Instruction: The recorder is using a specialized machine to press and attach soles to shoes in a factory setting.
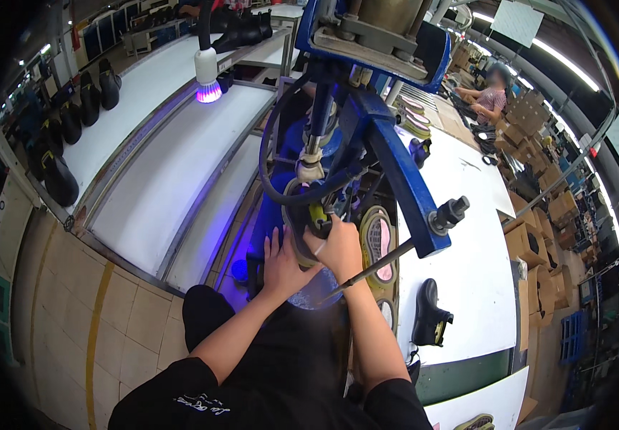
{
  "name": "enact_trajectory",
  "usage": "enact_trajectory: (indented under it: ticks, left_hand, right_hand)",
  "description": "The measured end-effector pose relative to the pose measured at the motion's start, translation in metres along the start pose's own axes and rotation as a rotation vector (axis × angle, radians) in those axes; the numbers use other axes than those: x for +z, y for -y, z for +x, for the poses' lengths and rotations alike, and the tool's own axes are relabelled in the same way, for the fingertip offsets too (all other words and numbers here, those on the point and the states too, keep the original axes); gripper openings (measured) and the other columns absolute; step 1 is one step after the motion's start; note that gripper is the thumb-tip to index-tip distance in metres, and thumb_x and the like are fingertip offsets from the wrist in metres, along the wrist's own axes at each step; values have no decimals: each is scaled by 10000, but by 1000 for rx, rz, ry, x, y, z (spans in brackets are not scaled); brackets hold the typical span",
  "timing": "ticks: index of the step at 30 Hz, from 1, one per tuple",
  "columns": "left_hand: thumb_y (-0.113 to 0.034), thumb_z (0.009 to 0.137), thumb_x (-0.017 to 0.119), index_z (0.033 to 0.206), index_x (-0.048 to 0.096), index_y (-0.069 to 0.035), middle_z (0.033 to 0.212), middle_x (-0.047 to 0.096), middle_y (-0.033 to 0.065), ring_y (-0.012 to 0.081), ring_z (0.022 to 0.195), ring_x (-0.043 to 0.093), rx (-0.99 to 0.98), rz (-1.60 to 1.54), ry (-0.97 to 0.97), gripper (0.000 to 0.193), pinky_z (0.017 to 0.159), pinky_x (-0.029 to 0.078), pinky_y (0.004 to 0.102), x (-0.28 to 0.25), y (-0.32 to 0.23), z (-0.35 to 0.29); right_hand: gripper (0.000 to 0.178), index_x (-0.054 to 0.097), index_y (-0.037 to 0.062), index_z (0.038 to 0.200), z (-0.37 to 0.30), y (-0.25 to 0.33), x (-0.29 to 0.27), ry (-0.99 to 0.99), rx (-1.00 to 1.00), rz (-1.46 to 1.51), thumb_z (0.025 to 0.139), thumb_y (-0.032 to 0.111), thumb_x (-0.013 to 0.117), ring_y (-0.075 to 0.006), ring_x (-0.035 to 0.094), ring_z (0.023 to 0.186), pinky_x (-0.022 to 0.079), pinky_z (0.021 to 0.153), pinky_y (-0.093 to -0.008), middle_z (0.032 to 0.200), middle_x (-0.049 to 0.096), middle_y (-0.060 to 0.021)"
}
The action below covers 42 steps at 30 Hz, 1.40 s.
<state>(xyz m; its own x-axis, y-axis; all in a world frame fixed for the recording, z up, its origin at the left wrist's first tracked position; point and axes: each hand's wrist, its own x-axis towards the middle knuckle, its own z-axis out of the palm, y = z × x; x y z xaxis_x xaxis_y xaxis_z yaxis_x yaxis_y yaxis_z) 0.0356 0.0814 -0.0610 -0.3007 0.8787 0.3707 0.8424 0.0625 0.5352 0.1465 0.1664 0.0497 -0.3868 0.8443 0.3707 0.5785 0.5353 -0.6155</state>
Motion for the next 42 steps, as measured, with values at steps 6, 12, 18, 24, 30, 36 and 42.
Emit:
enact_trajectory:
  ticks: [6,12,18,24,30,36,42]
  left_hand:
    - [-655,775,799,1501,368,136,1524,484,331,457,1517,351,-2,-45,-36,1157,1249,204,629,7,5,-1]
    - [-662,803,777,1499,336,157,1545,453,342,426,1526,354,35,-49,63,1162,1251,196,633,5,8,4]
    - [-662,840,749,1544,295,134,1567,435,332,429,1543,322,45,-170,101,1155,1243,180,650,5,31,7]
    - [-321,1130,477,1539,430,34,1507,553,269,390,1398,549,-72,-530,-22,543,1168,417,407,-9,47,81]
    - [-306,1020,625,1385,617,-61,1344,669,253,442,1277,609,159,-274,366,439,1054,483,465,42,98,222]
    - [-283,896,725,1290,679,-55,1202,705,276,432,1171,666,194,-517,260,457,997,511,486,84,176,263]
    - [-274,925,651,1194,680,-30,1069,722,248,437,1046,692,120,-627,331,364,870,526,488,102,129,233]
  right_hand:
    - [436,700,-117,910,-3,-10,18,-42,46,174,809,293,810,-437,726,746,586,680,-439,764,703,-294]
    - [423,711,-61,996,-5,-17,30,-97,45,105,807,300,823,-463,707,752,588,687,-478,755,700,-284]
    - [505,717,-48,1049,-16,-23,6,108,72,336,832,387,851,-321,754,784,560,734,-388,853,740,-235]
    - [901,521,-104,1454,-40,-60,4,194,234,347,851,477,852,-346,695,1218,542,1020,-384,1232,714,-294]
    - [724,635,-36,1315,-29,-24,18,116,268,117,831,461,840,-427,723,1035,570,878,-451,1050,732,-294]
    - [543,674,-32,1179,-28,-13,37,10,205,62,860,390,791,-452,716,910,565,789,-479,924,719,-289]
    - [589,628,-14,1308,-41,-42,45,-88,172,100,854,303,830,-424,702,1064,551,914,-440,1108,723,-243]
